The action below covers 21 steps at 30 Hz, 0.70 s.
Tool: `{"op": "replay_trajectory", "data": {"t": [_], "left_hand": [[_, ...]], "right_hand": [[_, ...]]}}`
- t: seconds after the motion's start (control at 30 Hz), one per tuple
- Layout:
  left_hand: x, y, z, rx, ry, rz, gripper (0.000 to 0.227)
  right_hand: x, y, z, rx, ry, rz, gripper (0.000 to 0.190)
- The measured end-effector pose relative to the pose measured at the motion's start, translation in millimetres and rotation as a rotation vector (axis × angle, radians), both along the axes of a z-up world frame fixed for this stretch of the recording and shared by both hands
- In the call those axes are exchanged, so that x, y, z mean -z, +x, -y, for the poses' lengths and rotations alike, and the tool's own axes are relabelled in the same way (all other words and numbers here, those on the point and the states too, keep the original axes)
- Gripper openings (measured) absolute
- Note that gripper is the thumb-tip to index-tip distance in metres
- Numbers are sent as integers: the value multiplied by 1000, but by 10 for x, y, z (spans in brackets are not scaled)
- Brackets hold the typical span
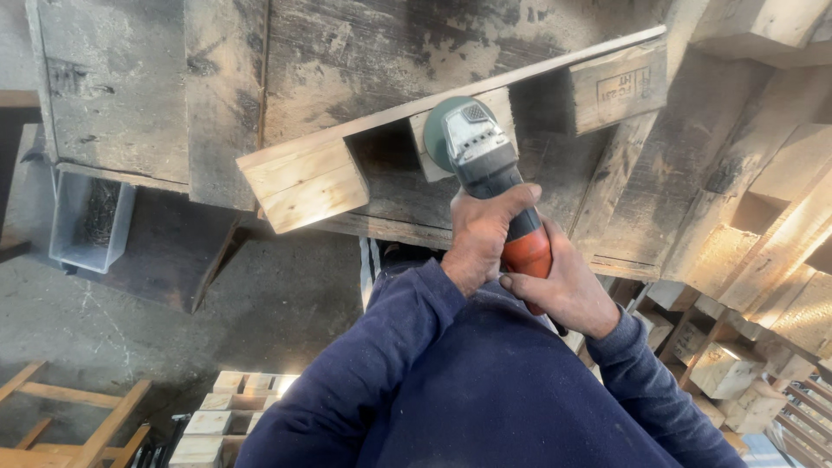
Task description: The person uses an angle grinder with a sanding disc to smooth the surfaces of small wooden blocks on a workbench. They reposition the blocks to sand different faces and then place the finished pieces aside.
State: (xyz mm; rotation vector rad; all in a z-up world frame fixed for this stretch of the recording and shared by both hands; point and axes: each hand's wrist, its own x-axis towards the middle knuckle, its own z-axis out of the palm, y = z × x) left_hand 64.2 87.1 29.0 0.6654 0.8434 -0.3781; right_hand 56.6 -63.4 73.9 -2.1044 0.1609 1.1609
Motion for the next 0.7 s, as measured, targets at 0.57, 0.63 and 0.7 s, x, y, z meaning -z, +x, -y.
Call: {"op": "replay_trajectory", "data": {"t": [0.57, 0.63, 0.7], "left_hand": [[-41, -185, 20, -92, 35, 24, 32], [-60, -232, 7, -121, 69, 9, 32], [-6, -170, -48, -100, 32, 26, 31]], "right_hand": [[-225, -8, -172, 13, 6, -150, 80], [-223, -32, -194, -7, 27, -128, 80], [-160, 42, -230, -3, 78, -81, 78]]}}
